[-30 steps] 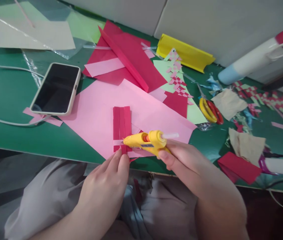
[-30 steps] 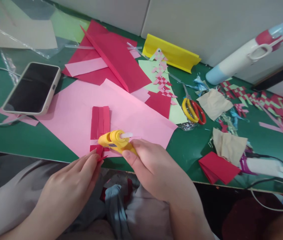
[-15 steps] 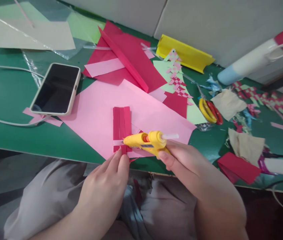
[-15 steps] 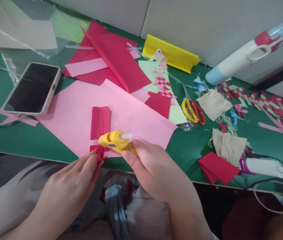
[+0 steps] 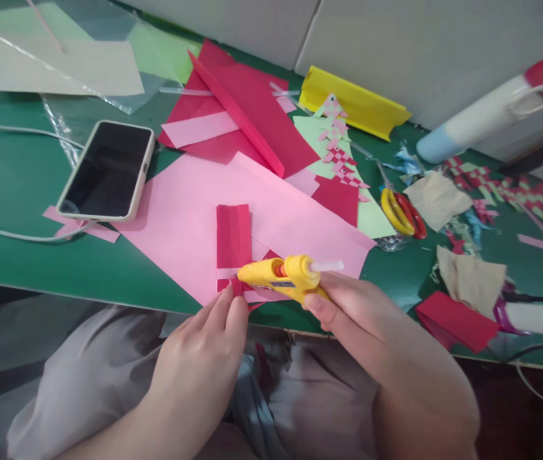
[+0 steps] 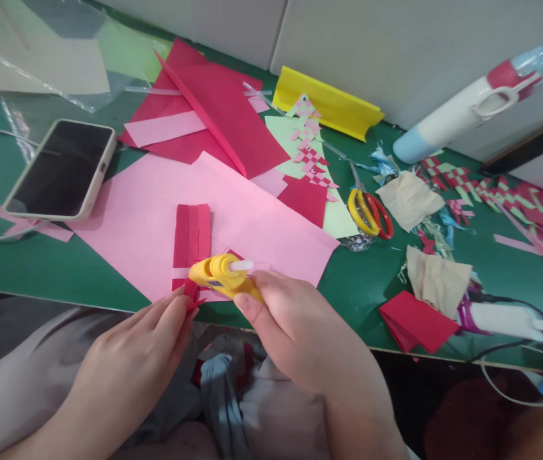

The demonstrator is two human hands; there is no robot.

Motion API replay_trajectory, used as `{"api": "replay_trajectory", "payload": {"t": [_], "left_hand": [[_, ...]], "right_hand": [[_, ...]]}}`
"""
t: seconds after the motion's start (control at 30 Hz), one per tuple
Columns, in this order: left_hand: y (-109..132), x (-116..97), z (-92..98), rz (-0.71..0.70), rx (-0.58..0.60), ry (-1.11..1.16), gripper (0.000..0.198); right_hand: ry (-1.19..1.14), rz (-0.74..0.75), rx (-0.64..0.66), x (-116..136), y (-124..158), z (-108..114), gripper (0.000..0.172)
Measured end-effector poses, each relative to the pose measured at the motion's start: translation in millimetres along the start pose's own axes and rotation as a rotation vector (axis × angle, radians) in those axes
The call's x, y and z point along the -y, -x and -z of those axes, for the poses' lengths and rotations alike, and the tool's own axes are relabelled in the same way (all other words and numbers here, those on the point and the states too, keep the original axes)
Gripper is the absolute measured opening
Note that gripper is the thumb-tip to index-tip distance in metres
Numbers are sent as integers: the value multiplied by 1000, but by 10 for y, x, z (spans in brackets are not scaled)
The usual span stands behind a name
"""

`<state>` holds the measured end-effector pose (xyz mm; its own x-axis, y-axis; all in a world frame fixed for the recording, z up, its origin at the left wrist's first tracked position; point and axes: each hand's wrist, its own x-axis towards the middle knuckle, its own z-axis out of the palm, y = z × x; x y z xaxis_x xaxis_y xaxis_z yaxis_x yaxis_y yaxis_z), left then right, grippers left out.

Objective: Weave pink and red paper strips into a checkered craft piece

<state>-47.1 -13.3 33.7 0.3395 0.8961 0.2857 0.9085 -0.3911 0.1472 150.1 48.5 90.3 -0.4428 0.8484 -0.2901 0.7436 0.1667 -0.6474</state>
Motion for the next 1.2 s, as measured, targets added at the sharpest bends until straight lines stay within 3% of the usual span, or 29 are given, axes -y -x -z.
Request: {"api": "replay_trajectory", "payload": {"t": [0.67,0.9,1.2], "left_hand": [[-2,1,-17,-1,-10,-5,19],[9,-2,-21,7,-15,-13,19],[16,-5,-7,34,-14,0,24]], "right_hand": [[-37,-4,-21,-23,-3,-11,30],[-207,61,-108,-134,9,41,39],[-439,-43,-336,-274,7,-17,35]]}}
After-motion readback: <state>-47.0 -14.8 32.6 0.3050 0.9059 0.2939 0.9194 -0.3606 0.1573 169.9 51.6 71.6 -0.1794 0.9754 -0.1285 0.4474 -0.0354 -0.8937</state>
